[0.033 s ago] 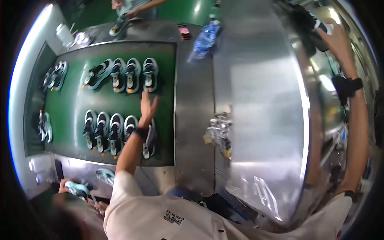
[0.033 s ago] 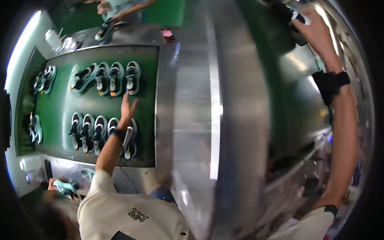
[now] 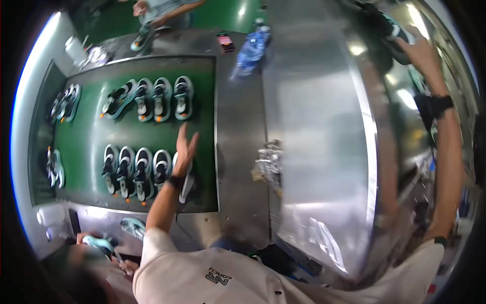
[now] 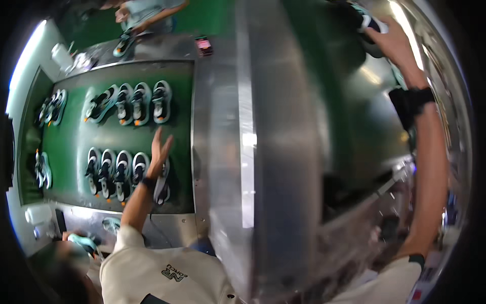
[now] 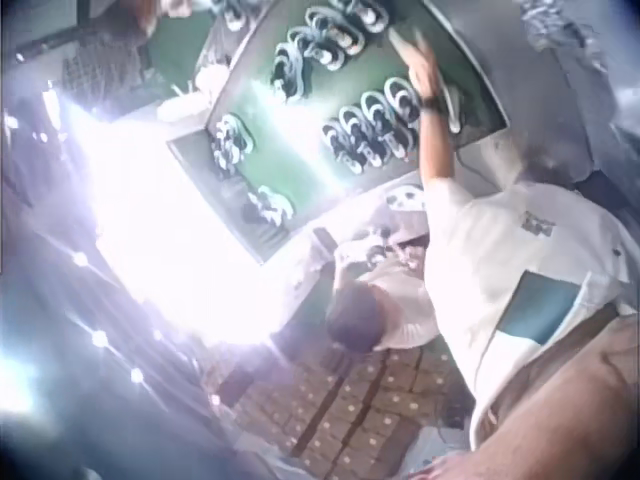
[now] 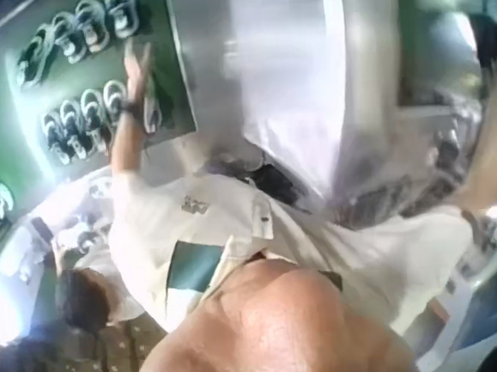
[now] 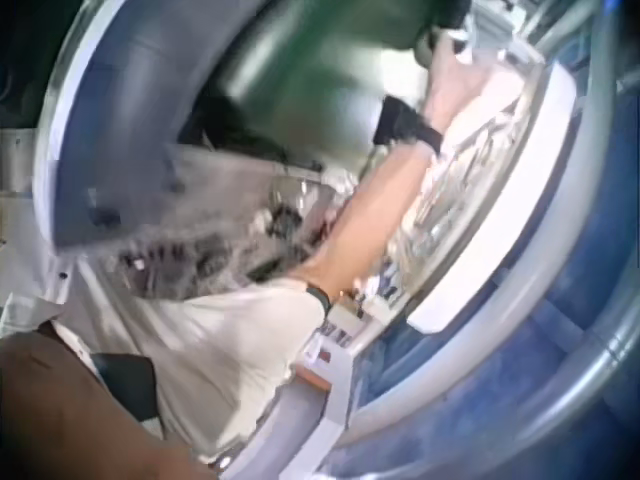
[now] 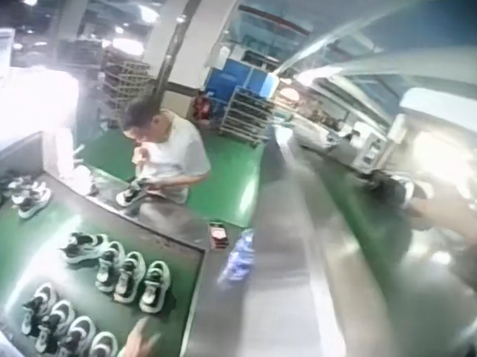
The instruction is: Operating a machine to press soles or components onto shoes and organizing them on a conveyor belt.
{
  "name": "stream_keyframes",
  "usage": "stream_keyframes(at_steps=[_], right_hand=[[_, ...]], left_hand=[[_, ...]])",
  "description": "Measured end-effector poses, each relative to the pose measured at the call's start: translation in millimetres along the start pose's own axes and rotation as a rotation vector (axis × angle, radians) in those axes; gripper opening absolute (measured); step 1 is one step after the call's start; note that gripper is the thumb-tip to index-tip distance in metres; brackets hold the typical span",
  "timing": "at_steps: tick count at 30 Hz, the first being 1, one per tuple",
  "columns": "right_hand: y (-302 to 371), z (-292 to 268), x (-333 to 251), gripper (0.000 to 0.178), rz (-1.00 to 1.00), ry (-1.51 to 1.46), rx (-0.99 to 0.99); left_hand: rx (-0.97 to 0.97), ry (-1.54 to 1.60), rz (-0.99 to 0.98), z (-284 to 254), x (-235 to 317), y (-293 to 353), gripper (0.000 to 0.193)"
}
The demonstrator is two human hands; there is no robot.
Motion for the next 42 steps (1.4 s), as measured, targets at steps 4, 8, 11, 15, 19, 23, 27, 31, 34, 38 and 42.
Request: stream_keyframes(at_steps=[4,8,11,15,19,23,27,31,34,38,42], right_hand=[[39.7,4.4,33.2,0.055,-0.145,-0.438,-0.017],[124.3,-66.4,30.9,0.032,-0.126,-0.748,0.134],[210.9,-124.4,66.2,0.027,0.08,-0.918,0.217],[366.7,-207.0,125.1,0.031,0.281,-0.83,0.463],[547.5,-232.1,166.4,0.023,0.352,-1.034,0.691],[715.4,-229.0,134.4,0.023,0.529,-0.624,0.498],[916.4,-182.5,101.7,0.033,1.151,-0.924,0.623],[1092.2,-178.8,8.0,0.068,1.252,-1.126,1.017],[1185.4,-166.8,-53.4,0.088,1.168,-1.169,1.254],[1329.7,-171.5,-121.1,0.061,1.836,-0.658,1.428],[1433.7,-193.0,-192.6,0.053,1.984,-0.408,1.666]], left_hand=[[-0.411,0.826,-0.386,94.8,35.0,156.2,0.039],[-0.884,0.476,-0.304,124.9,174.2,249.9,0.022],[-1.18,0.577,-0.211,145.1,250.8,294.9,0.027],[-1.673,0.995,-0.233,164.5,367.6,348.2,0.046],[-2.042,1.208,-0.048,189.5,516.3,418.6,0.091],[-2.307,1.132,-0.348,190.5,565.9,559.4,0.107],[-2.533,0.888,-0.441,176.1,548.9,712.2,0.077],[-2.499,0.842,-0.434,206.0,525.2,836.3,0.055],[-2.52,0.643,-0.163,200.7,521.6,936.1,0.048],[-2.525,0.426,0.437,176.7,496.0,1076.2,0.066],[-2.802,0.139,0.462,171.5,458.5,1192.4,0.071]])
Point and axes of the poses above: each hand's wrist, its own y-axis away from the middle knuckle, its own z-axis out of the palm, x = y × z, the point moved 10 cm from there along -y, towards the middle knuckle, and after that the axes turned 9 degrees about -x, right-handed, at the moved point
